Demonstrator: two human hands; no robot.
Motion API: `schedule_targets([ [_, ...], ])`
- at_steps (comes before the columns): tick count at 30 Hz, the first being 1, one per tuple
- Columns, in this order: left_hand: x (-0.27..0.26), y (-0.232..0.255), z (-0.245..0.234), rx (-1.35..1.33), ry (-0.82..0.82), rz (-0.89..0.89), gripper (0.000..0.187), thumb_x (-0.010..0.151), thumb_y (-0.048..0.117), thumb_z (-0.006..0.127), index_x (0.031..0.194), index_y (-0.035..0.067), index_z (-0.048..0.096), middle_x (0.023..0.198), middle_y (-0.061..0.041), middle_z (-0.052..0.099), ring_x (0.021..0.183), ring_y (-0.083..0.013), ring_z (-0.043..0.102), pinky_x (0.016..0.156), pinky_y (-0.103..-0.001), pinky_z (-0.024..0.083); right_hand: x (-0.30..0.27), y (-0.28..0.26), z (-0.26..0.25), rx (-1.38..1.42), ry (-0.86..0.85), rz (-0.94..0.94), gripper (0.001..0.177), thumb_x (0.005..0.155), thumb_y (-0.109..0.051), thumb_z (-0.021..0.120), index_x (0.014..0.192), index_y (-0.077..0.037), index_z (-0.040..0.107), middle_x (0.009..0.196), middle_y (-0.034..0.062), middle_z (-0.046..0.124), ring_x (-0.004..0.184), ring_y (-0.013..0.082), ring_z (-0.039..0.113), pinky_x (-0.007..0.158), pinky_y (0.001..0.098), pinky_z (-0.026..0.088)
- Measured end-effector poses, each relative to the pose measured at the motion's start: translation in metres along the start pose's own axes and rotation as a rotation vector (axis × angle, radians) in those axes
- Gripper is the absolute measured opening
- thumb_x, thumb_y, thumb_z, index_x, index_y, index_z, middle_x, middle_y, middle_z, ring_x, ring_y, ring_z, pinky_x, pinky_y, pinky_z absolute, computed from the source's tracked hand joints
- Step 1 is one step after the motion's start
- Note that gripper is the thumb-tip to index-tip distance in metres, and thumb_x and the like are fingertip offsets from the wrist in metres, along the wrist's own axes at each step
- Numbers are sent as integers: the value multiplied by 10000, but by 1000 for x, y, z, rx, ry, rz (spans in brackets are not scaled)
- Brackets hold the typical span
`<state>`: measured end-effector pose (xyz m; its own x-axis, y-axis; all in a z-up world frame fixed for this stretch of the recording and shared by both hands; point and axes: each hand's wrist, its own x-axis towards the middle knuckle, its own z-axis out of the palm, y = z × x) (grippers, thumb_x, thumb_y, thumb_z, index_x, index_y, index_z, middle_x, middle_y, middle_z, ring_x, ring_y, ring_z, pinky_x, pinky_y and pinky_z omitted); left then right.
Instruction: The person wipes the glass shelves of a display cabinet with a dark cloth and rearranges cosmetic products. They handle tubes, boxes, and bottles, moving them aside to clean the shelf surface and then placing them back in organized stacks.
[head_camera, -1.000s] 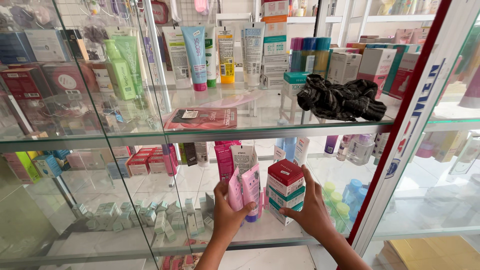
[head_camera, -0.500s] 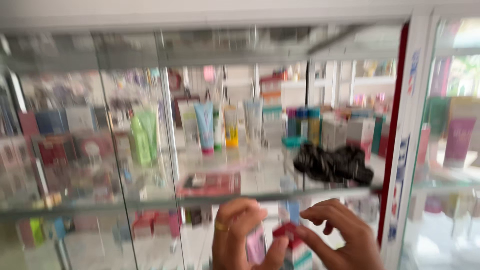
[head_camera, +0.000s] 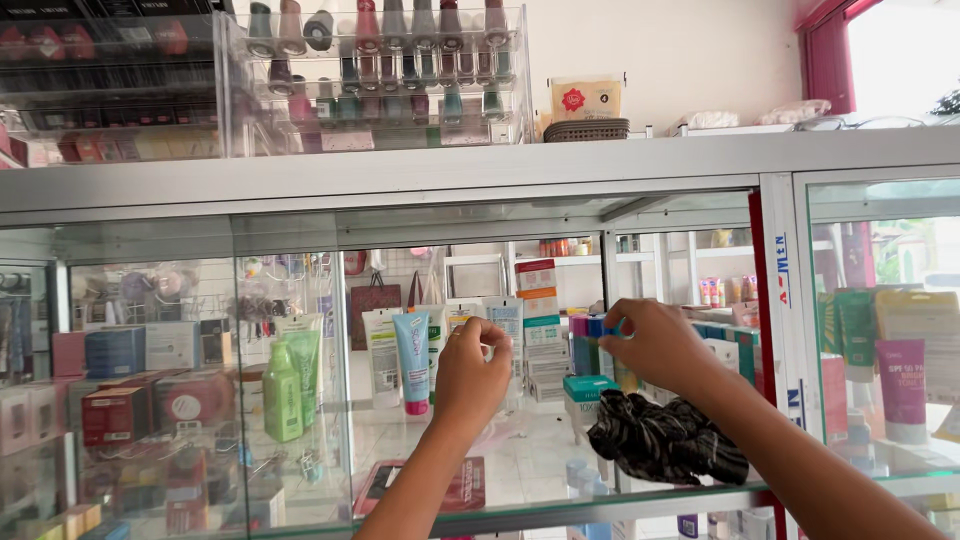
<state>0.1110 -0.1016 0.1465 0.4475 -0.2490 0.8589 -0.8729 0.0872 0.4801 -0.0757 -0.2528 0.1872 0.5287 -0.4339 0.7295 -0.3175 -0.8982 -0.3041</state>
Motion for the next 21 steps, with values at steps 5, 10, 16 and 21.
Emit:
schedule_targets([
  [5, 39, -45, 44, 14, -46, -141, 190, 859, 232, 676, 938, 59, 663, 944, -87, 707, 908, -267, 688, 833, -404, 539, 62, 39, 51, -85, -113, 9, 465, 775, -325, 811, 1171, -96, 723, 1043, 152, 756, 996, 300, 719, 931, 416, 560],
  [10, 68, -77, 72, -2, -40, -293, 240, 862, 270, 692, 979, 64, 654, 928, -89, 715, 900, -276, 706, 841, -423, 562, 127, 73, 94, -50, -176, 55, 633, 735, -325, 839, 1292, -102, 637, 1226, 161, 685, 1124, 329, 691, 1001, 438, 527],
  [16, 89, -92, 74, 216, -67, -280, 395, 872, 289, 699, 1204, 112, 579, 1165, -102, 629, 1075, -274, 657, 909, -428, 531, 187, 92, 142, 34, -122, 83, 1048, 619, -261, 920, 1498, -222, 350, 1192, 197, 701, 1201, 372, 642, 1028, 450, 519],
  [21, 110, -92, 71, 239, -78, -243, 438, 890, 283, 683, 1264, 130, 513, 1211, -88, 602, 1100, -275, 651, 912, -430, 535, 224, 84, 173, 31, -124, 81, 1252, 633, -254, 927, 1599, -355, 137, 1181, 230, 693, 1275, 426, 570, 1052, 533, 497],
])
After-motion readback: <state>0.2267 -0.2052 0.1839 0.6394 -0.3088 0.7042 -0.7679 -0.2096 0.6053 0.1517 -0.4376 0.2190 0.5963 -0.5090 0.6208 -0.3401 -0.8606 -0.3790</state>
